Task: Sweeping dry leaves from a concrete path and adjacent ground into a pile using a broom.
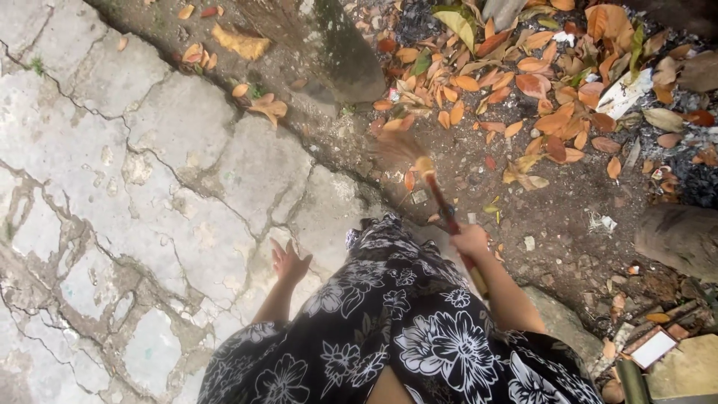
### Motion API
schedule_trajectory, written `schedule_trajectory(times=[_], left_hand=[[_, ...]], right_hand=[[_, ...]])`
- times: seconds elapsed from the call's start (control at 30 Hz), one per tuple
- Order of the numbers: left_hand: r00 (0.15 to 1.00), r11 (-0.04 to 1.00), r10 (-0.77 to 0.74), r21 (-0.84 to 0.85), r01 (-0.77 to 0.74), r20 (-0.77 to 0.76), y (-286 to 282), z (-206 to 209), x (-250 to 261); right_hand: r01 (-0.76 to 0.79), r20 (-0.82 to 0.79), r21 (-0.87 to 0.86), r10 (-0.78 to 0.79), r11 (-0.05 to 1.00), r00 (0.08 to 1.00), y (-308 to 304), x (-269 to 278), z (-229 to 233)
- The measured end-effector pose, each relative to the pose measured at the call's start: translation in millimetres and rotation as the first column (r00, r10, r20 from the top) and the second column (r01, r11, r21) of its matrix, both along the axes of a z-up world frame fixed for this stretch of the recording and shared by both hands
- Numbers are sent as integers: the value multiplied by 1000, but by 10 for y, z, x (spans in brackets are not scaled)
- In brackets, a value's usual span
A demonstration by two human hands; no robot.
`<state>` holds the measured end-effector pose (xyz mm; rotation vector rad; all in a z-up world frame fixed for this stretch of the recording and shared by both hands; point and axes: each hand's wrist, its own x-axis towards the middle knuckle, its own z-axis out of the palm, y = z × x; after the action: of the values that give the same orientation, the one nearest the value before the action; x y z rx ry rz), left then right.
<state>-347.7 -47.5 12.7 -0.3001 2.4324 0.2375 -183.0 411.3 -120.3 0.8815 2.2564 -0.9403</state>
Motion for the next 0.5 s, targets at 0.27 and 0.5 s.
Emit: schedule_trajectory(times=[0.27,0.5], left_hand=[[995,992,92,-94,-88,34,-429,-299,256],[994,995,91,-53,-88,54,-333,-348,250]], right_hand=[[320,-111,-4,-319,947,941,285,226,475],[291,-118,-97,-301,952,946,210,326,1394]])
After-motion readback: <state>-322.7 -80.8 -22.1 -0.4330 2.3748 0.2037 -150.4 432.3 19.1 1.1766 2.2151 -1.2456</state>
